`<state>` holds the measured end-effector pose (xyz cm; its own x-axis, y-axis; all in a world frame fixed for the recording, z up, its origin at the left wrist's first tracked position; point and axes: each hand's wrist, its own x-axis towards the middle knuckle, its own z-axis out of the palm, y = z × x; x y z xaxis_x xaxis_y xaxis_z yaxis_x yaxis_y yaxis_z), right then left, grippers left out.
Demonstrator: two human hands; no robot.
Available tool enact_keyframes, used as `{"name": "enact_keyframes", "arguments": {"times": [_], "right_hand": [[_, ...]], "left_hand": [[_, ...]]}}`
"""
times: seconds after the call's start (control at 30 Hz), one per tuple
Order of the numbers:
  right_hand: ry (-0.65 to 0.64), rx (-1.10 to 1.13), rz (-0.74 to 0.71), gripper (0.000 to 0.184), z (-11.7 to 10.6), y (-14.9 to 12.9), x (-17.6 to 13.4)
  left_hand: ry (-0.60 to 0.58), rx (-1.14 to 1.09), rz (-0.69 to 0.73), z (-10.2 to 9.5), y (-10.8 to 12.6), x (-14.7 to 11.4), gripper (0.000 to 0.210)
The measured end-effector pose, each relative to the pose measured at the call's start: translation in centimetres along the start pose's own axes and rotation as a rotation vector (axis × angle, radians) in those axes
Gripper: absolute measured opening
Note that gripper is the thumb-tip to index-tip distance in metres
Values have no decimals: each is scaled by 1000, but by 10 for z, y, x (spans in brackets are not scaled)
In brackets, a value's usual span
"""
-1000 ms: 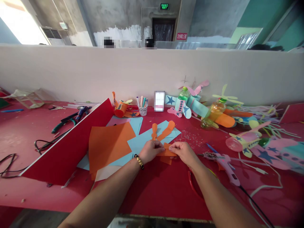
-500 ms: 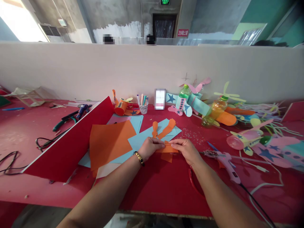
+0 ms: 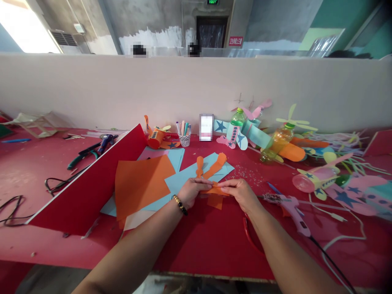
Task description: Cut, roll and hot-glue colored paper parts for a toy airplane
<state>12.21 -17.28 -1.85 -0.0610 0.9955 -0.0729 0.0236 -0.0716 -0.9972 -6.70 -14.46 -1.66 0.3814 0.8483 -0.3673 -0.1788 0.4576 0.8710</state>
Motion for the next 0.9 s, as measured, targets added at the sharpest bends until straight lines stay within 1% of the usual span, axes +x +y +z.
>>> {"name": "enact_keyframes", "arguments": {"times": [0.17,0.3,0.43,0.53,0.67,0.77,0.9], "right_hand": [[-2,-56,-24,20,0,0,0],[-9,-113,-53,18,0,-2,-1],[-28,-230,-104,15,-1,-6,-2],[-53,-282,-111,18,-2,-8,-3],[-75,-306,-94,26,-2,-7,-2],[-72,-316,-93,23,-1,-7,-2],[-58,-233,-50,23,3,-10,-4]], "left_hand": [[14,46,44,5,2,-3,32],[29,163,134,4,2,-1,31],[-11,302,122,-1,2,1,30],[-26,411,167,-4,2,1,25],[-18,514,249,-4,0,1,22],[-32,579,299,-3,-1,2,23],[-39,638,352,-4,3,2,24]]}}
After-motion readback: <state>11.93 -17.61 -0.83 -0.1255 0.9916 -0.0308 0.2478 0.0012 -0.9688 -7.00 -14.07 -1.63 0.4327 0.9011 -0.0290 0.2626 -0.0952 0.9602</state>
